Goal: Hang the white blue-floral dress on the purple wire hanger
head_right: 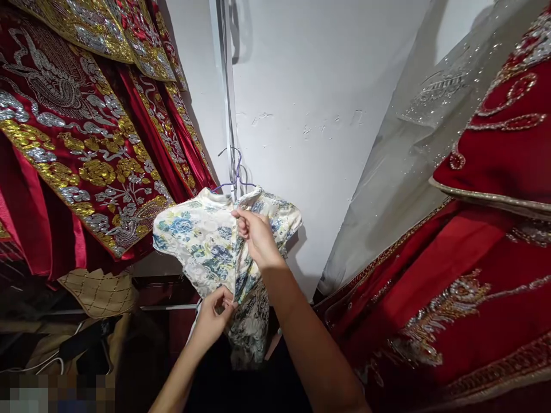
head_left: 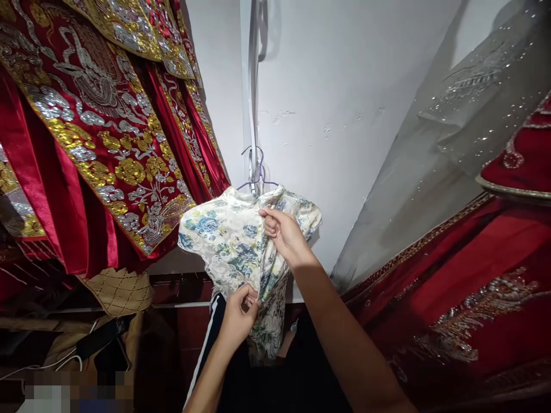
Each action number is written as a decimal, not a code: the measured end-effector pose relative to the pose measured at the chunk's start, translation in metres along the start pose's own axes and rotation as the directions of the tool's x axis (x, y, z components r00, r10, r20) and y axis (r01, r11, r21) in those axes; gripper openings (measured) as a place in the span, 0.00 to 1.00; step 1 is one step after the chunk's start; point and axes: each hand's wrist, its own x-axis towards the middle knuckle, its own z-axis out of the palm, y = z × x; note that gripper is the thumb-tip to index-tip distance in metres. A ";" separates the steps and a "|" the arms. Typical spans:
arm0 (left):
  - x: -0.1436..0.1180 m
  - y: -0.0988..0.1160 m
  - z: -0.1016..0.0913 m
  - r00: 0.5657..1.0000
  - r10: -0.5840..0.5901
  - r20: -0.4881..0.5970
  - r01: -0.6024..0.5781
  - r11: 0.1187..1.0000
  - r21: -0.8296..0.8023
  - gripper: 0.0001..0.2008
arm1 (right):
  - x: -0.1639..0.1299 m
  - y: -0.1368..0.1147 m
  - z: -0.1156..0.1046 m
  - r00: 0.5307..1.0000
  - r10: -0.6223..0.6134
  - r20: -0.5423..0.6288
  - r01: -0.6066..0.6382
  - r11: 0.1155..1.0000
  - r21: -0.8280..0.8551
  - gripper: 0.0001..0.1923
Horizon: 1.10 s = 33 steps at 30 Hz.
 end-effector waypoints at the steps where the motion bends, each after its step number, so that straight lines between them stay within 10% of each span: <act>1: 0.005 0.004 -0.005 0.998 -0.005 0.060 0.004 1.000 0.013 0.06 | -0.003 -0.001 0.001 0.999 0.019 0.033 -0.019 1.000 0.014 0.15; 7: 0.020 0.030 -0.010 0.941 0.021 0.336 -0.060 0.993 0.106 0.06 | -0.003 -0.024 -0.006 0.998 -0.011 0.064 0.007 0.997 0.075 0.13; 14: 0.031 0.062 -0.026 0.952 0.057 0.300 -0.137 0.957 0.254 0.01 | -0.006 -0.028 -0.003 0.989 -0.142 0.027 0.143 0.988 -0.059 0.11; 19: 0.068 0.151 -0.062 0.872 0.489 -0.026 -0.461 0.838 0.292 0.18 | -0.026 -0.016 0.012 0.978 -0.205 0.037 0.208 0.946 -0.250 0.10; 22: 0.093 0.182 -0.069 0.809 0.587 -0.010 -0.530 0.737 0.420 0.15 | -0.026 -0.021 0.019 0.952 -0.290 0.103 0.307 0.896 -0.319 0.10; 28: 0.111 0.181 -0.068 0.768 0.640 -0.002 -0.544 0.653 0.527 0.08 | -0.007 0.010 0.002 0.940 -0.337 0.052 0.299 0.741 -0.602 0.12; 33: 0.125 0.143 -0.129 0.621 0.631 -0.465 -0.451 0.772 0.448 0.10 | -0.013 0.058 -0.029 0.981 -0.194 -0.023 0.127 0.721 -0.681 0.14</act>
